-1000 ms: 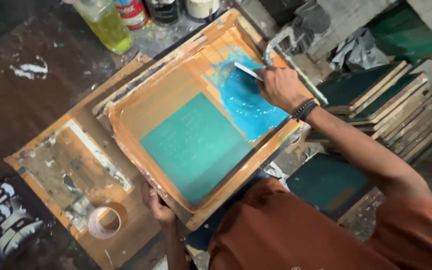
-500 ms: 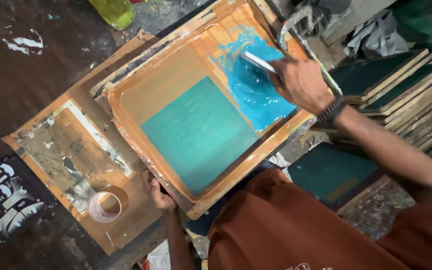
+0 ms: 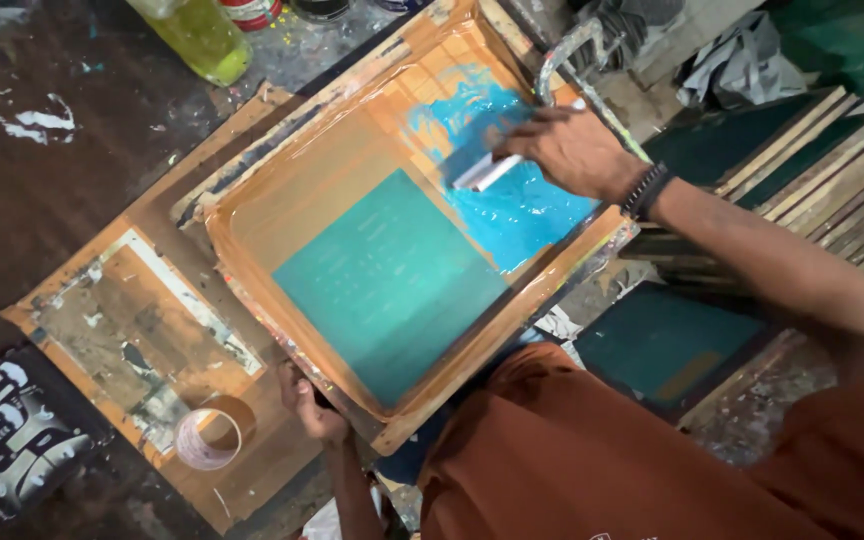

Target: The person scoops blue ink from a container onto a screen printing frame using a metal spatula. They then use a squeegee to spread the ink across the screen mesh, repeatedly adding more ink and spreading it to cover the surface.

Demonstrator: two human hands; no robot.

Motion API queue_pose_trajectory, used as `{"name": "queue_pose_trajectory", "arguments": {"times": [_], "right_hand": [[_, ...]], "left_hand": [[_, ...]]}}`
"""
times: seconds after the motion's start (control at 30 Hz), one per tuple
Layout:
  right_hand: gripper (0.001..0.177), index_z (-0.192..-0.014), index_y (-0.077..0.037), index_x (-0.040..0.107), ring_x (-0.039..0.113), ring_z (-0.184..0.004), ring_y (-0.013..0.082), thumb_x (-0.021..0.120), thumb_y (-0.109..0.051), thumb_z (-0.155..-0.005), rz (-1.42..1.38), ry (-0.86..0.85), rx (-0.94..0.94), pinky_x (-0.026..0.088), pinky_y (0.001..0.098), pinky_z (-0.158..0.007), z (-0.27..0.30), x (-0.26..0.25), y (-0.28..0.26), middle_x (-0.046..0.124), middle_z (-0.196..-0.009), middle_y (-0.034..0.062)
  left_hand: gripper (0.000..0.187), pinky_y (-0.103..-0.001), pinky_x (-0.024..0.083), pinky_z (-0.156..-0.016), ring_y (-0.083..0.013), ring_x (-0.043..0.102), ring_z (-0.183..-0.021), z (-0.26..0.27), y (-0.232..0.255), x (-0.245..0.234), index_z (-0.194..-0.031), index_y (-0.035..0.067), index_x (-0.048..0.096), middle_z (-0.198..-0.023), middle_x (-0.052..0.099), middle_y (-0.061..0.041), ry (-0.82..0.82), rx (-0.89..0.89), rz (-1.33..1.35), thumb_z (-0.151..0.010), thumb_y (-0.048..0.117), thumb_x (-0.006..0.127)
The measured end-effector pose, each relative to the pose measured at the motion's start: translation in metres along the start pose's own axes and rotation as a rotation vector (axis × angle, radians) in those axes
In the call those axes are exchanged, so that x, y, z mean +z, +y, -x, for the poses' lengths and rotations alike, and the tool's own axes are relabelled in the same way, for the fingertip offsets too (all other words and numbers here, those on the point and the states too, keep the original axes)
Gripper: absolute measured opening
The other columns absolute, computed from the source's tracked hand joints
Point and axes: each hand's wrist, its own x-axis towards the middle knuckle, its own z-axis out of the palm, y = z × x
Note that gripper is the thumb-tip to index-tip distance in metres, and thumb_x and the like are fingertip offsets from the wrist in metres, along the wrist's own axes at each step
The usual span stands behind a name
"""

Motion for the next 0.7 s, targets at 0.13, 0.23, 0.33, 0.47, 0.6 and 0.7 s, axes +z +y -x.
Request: {"name": "queue_pose_trajectory", "arguments": {"times": [0.13,0.23,0.33,0.47,0.6,0.7], "right_hand": [[0.049,-0.132,-0.031,0.067,0.071,-0.106,0.0252,0.063,-0.012,-0.086,-0.055,-0.055,0.038,0.058,0.0396,-0.075,0.024,-0.014,-0.009,0.071,-0.124,0.0052],[0.036,-0.135,-0.032,0.065,0.072,-0.079,0.0254,0.059,-0.022,-0.1,-0.23,-0.295,0.281,0.058,0.0403,-0.06,0.026,-0.037,-0.029,0.074,-0.116,0.001],[0.032,-0.126,-0.015,0.069,0.069,-0.063,0.0331,0.062,-0.024,-0.095,-0.286,-0.112,0.257,0.054,0.0457,-0.051,0.031,-0.033,-0.044,0.074,-0.095,0.0119],[0.02,-0.102,-0.008,0.069,0.066,-0.068,0.0391,0.062,-0.027,-0.101,-0.289,0.036,0.497,0.052,0.0501,-0.061,0.03,0.0,-0.038,0.07,-0.084,0.0169],[0.021,-0.09,-0.004,0.066,0.066,-0.066,0.042,0.062,-0.023,-0.098,-0.162,0.093,0.635,0.05,0.0523,-0.058,0.012,0.047,-0.013,0.069,-0.079,0.0204],[0.019,-0.089,-0.004,0.066,0.066,-0.065,0.0411,0.062,-0.021,-0.095,-0.108,0.081,0.64,0.051,0.0514,-0.057,-0.01,0.059,-0.006,0.068,-0.078,0.0208]], "left_hand": [[0.037,-0.032,0.044,-0.089,-0.0212,0.055,-0.095,-0.001,-0.001,-0.001,-0.112,-0.004,0.055,-0.102,0.057,-0.011,0.02,0.005,0.006,-0.095,0.027,0.045],[0.037,-0.033,0.044,-0.092,-0.0211,0.055,-0.099,-0.002,0.01,0.008,-0.112,-0.004,0.054,-0.104,0.058,-0.011,0.044,0.03,-0.052,-0.096,0.027,0.044],[0.036,-0.032,0.043,-0.093,-0.0209,0.054,-0.099,0.001,-0.008,-0.005,-0.112,-0.005,0.053,-0.103,0.056,-0.011,0.021,0.037,-0.021,-0.098,0.027,0.045],[0.04,-0.033,0.043,-0.092,-0.0205,0.053,-0.097,0.001,-0.015,-0.009,-0.115,-0.006,0.053,-0.104,0.057,-0.011,0.033,0.032,0.063,-0.094,0.027,0.047],[0.04,-0.032,0.043,-0.092,-0.0206,0.054,-0.097,0.0,-0.013,-0.009,-0.114,-0.006,0.054,-0.104,0.056,-0.011,0.016,0.04,-0.04,-0.096,0.029,0.046],[0.041,-0.032,0.043,-0.091,-0.0203,0.055,-0.097,0.002,-0.004,-0.004,-0.116,-0.005,0.054,-0.104,0.057,-0.011,0.028,0.009,-0.044,-0.095,0.029,0.046]]}}
